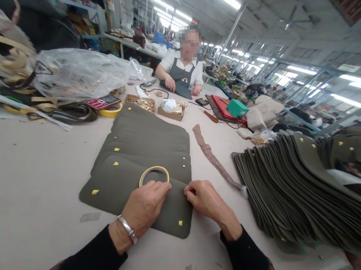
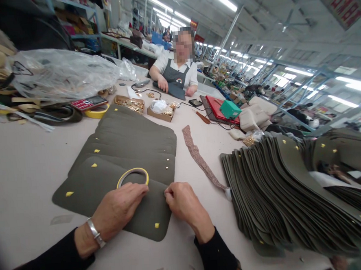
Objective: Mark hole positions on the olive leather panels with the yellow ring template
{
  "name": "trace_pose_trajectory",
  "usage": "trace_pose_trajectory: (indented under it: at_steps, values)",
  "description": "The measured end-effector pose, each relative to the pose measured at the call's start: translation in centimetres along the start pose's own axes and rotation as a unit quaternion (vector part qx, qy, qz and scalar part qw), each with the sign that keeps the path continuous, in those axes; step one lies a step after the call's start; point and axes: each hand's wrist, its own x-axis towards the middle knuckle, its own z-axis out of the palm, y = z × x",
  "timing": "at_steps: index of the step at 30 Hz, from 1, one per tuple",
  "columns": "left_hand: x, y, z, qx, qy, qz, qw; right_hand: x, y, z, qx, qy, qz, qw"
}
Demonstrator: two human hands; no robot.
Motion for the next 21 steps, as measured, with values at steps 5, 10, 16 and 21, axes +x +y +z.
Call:
trace_pose_trajectory:
  at_steps: [5,10,16,21]
  values:
    - [0.1,-0.2,-1.4,-0.081,0.079,0.020,0.993,-2.4,-1.0,0.4,0.062,-0.013,-0.019,0.998]
    - [0.3,0.6,-2.2,-0.101,0.066,0.011,0.993,-2.6,-1.2,0.5,0.158,0.166,-0.049,0.972]
    - [-0.2,0.8,-1.6,-0.073,0.037,0.006,0.997,-1.8,-2.3,0.7,0.133,0.187,-0.194,0.954]
    - [-0.3,0.9,-1.2,-0.046,0.041,0.035,0.997,-1.4,-2.5,1.1,0.058,0.185,-0.236,0.952]
